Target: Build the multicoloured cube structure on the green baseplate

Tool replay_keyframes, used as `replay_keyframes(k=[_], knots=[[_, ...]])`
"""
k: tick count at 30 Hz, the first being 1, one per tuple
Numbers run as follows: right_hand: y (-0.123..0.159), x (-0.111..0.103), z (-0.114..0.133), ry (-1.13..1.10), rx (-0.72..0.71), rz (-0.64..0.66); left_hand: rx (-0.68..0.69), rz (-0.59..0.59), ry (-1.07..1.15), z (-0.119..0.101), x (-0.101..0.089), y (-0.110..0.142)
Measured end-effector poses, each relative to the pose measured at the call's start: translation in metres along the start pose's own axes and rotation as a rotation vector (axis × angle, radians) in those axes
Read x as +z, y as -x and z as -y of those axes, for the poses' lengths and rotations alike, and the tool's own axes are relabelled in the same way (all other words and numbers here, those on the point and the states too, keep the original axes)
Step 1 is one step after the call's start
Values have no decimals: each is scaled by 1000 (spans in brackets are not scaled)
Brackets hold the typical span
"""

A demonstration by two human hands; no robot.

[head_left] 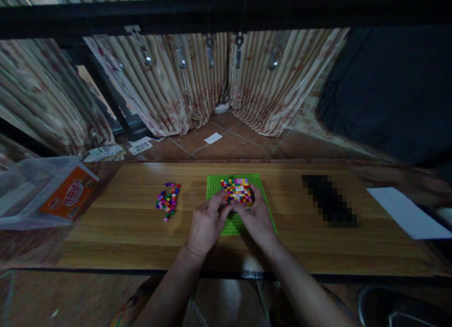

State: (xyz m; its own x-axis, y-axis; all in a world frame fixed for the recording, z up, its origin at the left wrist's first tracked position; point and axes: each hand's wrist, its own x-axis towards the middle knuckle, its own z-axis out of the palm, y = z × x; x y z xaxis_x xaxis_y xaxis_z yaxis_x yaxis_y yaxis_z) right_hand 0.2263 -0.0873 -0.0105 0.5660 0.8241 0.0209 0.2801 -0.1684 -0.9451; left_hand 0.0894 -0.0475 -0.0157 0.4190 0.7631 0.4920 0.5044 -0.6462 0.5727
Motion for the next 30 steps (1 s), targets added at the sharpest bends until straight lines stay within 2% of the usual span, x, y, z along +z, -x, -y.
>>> replay_keyframes(k=[9,17,23,30], knots=[[-5,2,-3,36,48,-25,49,-12,-47,2,1,2],[-4,-1,8,92,54,-10,104,-45,-102,2,4,6],[-3,-3,7,94,81,13,105,-29,-122,-1,6,8],[-5,-5,-1,81,38,33,25,-65,9,-6,8,9]])
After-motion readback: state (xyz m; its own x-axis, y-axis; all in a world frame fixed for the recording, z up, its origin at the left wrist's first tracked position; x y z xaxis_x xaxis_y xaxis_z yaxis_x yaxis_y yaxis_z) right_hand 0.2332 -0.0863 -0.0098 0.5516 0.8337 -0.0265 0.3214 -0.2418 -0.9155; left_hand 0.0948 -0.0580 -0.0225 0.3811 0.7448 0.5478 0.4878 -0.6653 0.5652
